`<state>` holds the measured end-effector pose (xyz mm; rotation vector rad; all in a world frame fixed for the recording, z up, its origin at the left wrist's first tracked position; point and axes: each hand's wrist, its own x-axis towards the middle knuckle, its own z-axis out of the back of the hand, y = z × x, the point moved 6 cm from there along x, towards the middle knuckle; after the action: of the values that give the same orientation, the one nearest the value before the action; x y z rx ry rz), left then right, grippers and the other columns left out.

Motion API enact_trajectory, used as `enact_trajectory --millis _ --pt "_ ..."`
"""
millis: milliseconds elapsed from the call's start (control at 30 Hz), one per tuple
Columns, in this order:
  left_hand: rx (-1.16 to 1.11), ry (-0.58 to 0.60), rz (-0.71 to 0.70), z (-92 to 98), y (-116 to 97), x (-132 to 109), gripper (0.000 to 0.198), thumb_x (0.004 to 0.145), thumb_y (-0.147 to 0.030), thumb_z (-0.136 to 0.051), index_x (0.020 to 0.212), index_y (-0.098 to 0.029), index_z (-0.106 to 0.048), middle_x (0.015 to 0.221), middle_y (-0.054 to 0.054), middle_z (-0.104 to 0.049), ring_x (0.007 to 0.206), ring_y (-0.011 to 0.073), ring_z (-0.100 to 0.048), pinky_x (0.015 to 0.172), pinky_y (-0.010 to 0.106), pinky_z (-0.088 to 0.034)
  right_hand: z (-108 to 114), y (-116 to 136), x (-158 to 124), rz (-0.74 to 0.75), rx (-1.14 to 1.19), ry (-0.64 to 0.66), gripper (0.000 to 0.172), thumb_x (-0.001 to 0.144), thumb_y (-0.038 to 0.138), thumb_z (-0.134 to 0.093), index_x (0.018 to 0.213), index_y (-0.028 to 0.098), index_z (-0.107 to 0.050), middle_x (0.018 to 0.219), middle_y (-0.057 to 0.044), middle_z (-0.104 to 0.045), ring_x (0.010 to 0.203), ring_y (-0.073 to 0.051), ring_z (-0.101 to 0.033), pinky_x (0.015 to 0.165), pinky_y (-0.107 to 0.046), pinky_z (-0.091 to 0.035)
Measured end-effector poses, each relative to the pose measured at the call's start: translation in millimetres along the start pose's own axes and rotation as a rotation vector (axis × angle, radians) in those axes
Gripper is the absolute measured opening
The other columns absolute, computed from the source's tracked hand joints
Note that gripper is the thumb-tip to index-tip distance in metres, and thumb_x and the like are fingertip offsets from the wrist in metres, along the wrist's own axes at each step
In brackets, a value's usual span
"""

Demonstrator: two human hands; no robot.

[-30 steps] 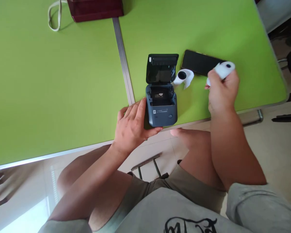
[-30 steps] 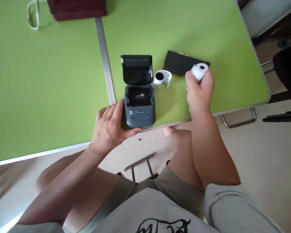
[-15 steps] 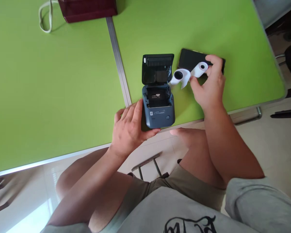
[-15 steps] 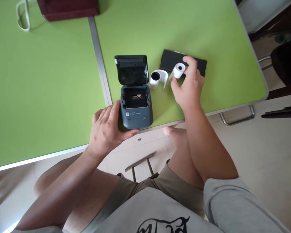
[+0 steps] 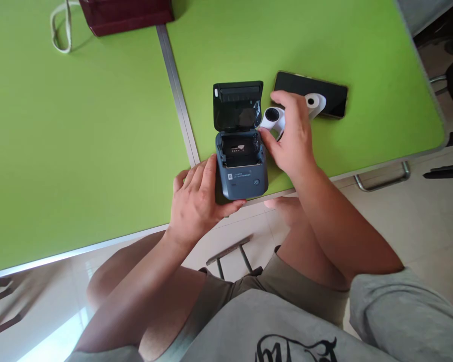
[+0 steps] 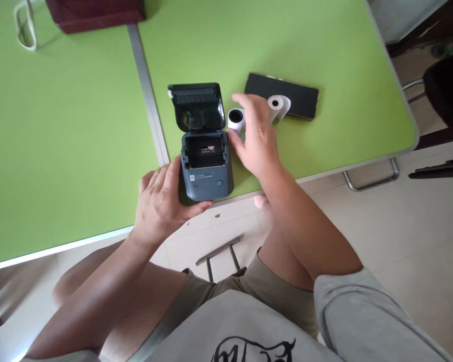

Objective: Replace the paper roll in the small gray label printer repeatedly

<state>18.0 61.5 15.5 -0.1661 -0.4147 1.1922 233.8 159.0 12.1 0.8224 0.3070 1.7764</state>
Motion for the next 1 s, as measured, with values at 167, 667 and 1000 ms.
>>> enact_trajectory --millis 167,667,1000 --pt "-0.011 0.0 -0.004 -0.2 1.2 -0.8 0.104 0.09 -0.091 -0.04 0.154 -0.01 -0.047 0.134 0.022 -0.071 0.121 0.035 -0.069 0.107 0.046 -0.044 2.9 -7.7 -6.2 -0.037 0.126 -0.06 0.06 0.088 0.022 -0.066 0.14 0.035 -0.042 0.126 -0.01 -0.066 0.119 -0.032 -0.065 0.109 -0.058 -0.053" --pt "0.0 -0.001 -0.015 1.2 -1.0 -0.5 0.108 0.09 -0.093 -0.034 0.152 -0.006 -0.049 0.134 0.024 -0.07 0.123 0.0353 -0.068 0.108 0.047 -0.044 24.7 19.6 -24.6 -0.005 0.227 -0.164 0.051 0.093 0.049 -0.064 0.14 0.035 -0.051 0.127 -0.01 -0.065 0.12 -0.032 -0.067 0.098 -0.053 -0.059" --pt "0.01 -0.004 -0.05 2.2 -2.3 -1.4 0.093 0.096 -0.08 -0.042 0.152 -0.005 -0.046 0.133 0.025 -0.071 0.122 0.0356 -0.069 0.105 0.047 -0.044 -1.8 62.1 -19.7 0.115 0.475 -0.083 0.026 0.101 0.036 -0.053 0.127 0.035 -0.052 0.121 -0.005 -0.075 0.108 -0.025 -0.075 0.092 -0.046 -0.063"
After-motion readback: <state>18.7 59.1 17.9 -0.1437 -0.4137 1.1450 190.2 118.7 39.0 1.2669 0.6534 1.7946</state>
